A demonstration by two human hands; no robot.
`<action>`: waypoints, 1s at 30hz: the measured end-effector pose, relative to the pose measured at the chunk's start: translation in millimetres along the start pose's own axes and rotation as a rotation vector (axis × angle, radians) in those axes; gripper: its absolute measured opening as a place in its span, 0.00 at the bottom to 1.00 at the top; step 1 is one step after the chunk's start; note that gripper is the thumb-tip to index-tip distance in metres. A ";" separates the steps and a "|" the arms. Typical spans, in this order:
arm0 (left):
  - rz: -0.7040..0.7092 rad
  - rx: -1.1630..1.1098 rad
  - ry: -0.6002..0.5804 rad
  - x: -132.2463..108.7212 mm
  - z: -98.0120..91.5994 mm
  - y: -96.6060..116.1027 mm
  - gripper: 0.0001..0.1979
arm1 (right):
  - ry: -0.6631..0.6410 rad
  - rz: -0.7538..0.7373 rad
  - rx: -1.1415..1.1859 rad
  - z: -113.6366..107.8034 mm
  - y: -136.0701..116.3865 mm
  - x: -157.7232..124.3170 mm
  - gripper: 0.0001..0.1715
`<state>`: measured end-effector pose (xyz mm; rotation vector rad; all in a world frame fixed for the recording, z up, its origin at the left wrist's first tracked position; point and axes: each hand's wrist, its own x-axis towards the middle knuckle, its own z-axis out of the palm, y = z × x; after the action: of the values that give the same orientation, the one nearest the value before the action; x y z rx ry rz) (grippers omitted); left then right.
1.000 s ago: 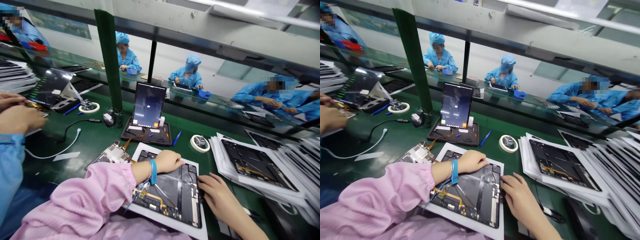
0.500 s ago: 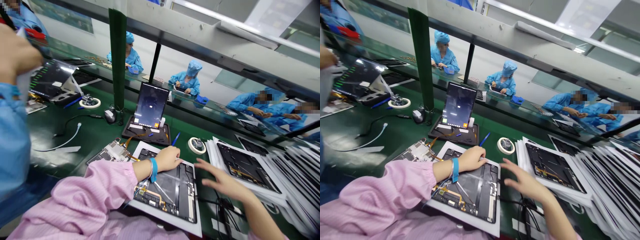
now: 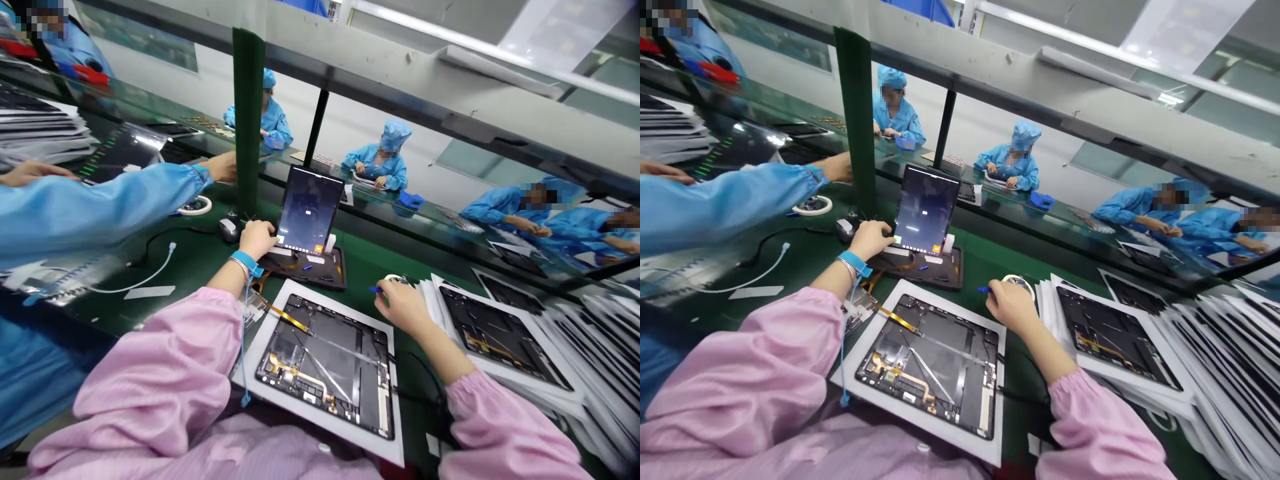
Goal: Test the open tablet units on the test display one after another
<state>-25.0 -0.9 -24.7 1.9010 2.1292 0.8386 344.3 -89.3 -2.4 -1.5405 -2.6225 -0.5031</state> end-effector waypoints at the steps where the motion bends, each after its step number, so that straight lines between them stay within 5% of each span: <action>1: 0.012 0.001 -0.027 1.6 2.2 -4.1 0.11 | 0.105 0.053 0.057 -9.6 -1.8 -14.9 0.07; 5: -0.004 0.069 -0.002 -5.3 1.6 2.2 0.18 | 0.500 0.301 0.676 -36.0 -22.6 -68.8 0.09; 7: 0.010 0.145 0.080 -16.3 -4.3 17.2 0.27 | 0.422 0.407 1.008 -35.0 -33.5 -86.8 0.11; 9: 0.128 0.130 0.049 -33.5 -11.1 36.5 0.26 | 0.309 0.527 1.161 -24.2 -40.5 -99.3 0.14; 12: 0.328 -0.002 -0.322 -66.4 -16.4 63.2 0.16 | 0.281 0.692 1.214 -0.8 -45.9 -110.8 0.10; 14: 0.408 -0.007 -0.636 -86.2 -14.9 74.0 0.15 | 0.275 0.730 1.279 12.0 -49.6 -114.6 0.09; 16: 0.475 0.061 -0.832 -99.6 -11.2 78.6 0.14 | 0.247 0.728 1.291 19.6 -54.2 -116.5 0.09; 30: 0.579 0.062 -1.027 -107.6 -3.6 80.4 0.07 | 0.158 0.641 1.037 27.9 -63.3 -115.2 0.09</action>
<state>61.4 -102.2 -6.7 2.2670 1.0160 -0.1920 350.6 -205.8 -69.0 -1.6278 -1.5882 0.6444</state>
